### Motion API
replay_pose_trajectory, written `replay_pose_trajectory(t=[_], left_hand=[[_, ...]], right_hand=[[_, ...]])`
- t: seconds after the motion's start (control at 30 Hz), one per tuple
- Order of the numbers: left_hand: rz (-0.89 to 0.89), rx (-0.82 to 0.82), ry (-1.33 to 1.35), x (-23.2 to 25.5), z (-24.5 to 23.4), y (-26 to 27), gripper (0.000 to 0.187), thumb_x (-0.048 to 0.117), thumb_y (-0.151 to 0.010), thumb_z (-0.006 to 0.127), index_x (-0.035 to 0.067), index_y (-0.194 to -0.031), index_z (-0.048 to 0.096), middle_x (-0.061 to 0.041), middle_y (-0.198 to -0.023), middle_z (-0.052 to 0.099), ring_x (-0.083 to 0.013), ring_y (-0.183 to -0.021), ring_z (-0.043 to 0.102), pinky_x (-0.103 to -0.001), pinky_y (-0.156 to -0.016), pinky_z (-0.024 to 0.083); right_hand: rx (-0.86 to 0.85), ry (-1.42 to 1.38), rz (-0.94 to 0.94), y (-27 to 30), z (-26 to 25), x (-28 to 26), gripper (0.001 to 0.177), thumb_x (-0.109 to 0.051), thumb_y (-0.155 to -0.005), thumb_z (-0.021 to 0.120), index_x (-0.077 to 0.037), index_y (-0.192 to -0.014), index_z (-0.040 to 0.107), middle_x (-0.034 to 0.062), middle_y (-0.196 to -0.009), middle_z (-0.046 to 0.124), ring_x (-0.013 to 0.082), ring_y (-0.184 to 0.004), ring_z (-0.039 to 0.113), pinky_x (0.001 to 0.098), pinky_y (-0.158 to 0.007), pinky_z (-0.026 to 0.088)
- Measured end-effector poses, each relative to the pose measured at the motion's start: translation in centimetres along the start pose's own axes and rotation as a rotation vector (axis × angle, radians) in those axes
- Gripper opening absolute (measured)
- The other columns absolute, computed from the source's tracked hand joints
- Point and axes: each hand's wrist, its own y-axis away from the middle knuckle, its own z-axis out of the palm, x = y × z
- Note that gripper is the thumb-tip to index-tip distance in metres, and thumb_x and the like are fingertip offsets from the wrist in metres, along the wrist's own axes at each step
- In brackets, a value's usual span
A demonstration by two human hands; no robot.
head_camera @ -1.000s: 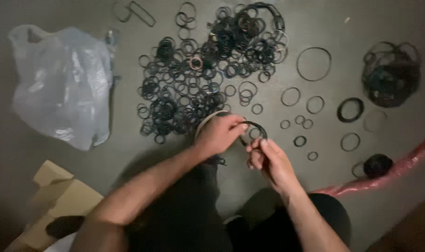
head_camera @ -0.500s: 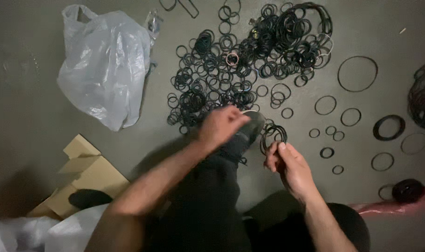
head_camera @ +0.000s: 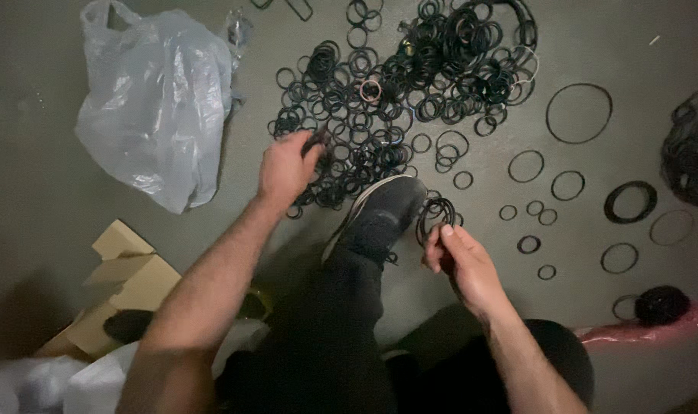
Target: The person sits on the floor and sorts a large pile of black rubber bands. They pick up bands from the pile, separate them, and place them into a neat stack in their hand.
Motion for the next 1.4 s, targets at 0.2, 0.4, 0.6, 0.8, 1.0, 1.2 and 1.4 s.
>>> replay_pose_trajectory(t=[0.2, 0.4, 0.6, 0.8, 1.0, 1.2, 1.4], left_hand=[[0.060, 0.093, 0.435, 2.8, -2.8, 0.5, 0.042, 0.037, -0.112, 0.060, 0.007, -0.084, 0.067, -0.020, -0.069, 0.067, -0.0437, -0.074, 0.068, -0.033, -0.055, 0.052], [0.020, 0.043, 0.460, 4.4, -3.6, 0.5, 0.040, 0.030, -0.115, 0.050, -0.004, -0.123, 0.067, -0.028, -0.095, 0.072, -0.0338, -0.088, 0.076, -0.034, -0.062, 0.058], [-0.021, -0.015, 0.624, 1.4, -1.3, -1.1, 0.044, 0.024, -0.112, 0.054, -0.012, -0.137, 0.056, -0.027, -0.110, 0.073, -0.0285, -0.090, 0.077, -0.037, -0.068, 0.062], [0.006, -0.052, 0.638, 2.6, -2.8, -0.6, 0.030, 0.012, -0.110, 0.052, -0.004, -0.133, 0.062, -0.022, -0.106, 0.074, -0.0222, -0.088, 0.076, -0.034, -0.072, 0.062], [-0.011, -0.164, 0.900, 0.6, 0.3, -3.3, 0.033, 0.010, -0.104, 0.058, -0.003, -0.134, 0.057, -0.022, -0.109, 0.075, -0.0226, -0.083, 0.077, -0.025, -0.068, 0.065], [-0.070, -0.270, 0.998, 1.4, -0.5, -3.1, 0.030, 0.013, -0.104, 0.061, -0.001, -0.130, 0.059, -0.020, -0.107, 0.076, -0.0217, -0.081, 0.078, -0.024, -0.062, 0.065], [-0.088, -0.274, 0.908, -0.1, 0.3, -3.9, 0.037, 0.026, -0.109, 0.057, -0.004, -0.130, 0.060, -0.023, -0.104, 0.076, -0.0268, -0.081, 0.079, -0.029, -0.062, 0.065]], right_hand=[[0.029, -0.022, 0.023, 0.2, -0.2, -0.2, 0.036, -0.029, -0.115, 0.039, -0.002, -0.102, 0.059, 0.0117, -0.066, 0.054, 0.0191, -0.065, 0.046, 0.0367, -0.068, 0.035], [0.028, -0.032, 0.021, 0.2, -0.4, -0.1, 0.037, -0.032, -0.114, 0.041, -0.004, -0.101, 0.061, 0.0081, -0.069, 0.055, 0.0179, -0.065, 0.049, 0.0355, -0.069, 0.037], [0.045, -0.028, 0.034, 0.2, -0.5, -0.2, 0.039, -0.034, -0.113, 0.041, -0.003, -0.102, 0.062, 0.0128, -0.076, 0.063, 0.0190, -0.066, 0.053, 0.0371, -0.069, 0.040], [0.047, -0.019, 0.035, -0.3, -1.1, 1.2, 0.035, -0.031, -0.114, 0.041, -0.004, -0.105, 0.061, 0.0109, -0.082, 0.064, 0.0178, -0.067, 0.054, 0.0369, -0.070, 0.041], [0.071, -0.040, 0.061, 0.0, -0.6, 0.0, 0.037, -0.033, -0.114, 0.042, -0.003, -0.104, 0.062, 0.0117, -0.083, 0.064, 0.0184, -0.068, 0.055, 0.0361, -0.071, 0.040], [0.059, -0.022, 0.048, -0.7, -1.6, 1.7, 0.035, -0.032, -0.114, 0.042, -0.004, -0.107, 0.062, 0.0107, -0.084, 0.063, 0.0186, -0.068, 0.056, 0.0366, -0.072, 0.043], [0.099, -0.092, 0.056, 0.0, -0.7, 0.3, 0.035, -0.032, -0.113, 0.045, -0.002, -0.105, 0.062, 0.0123, -0.084, 0.064, 0.0190, -0.066, 0.055, 0.0353, -0.070, 0.041]])
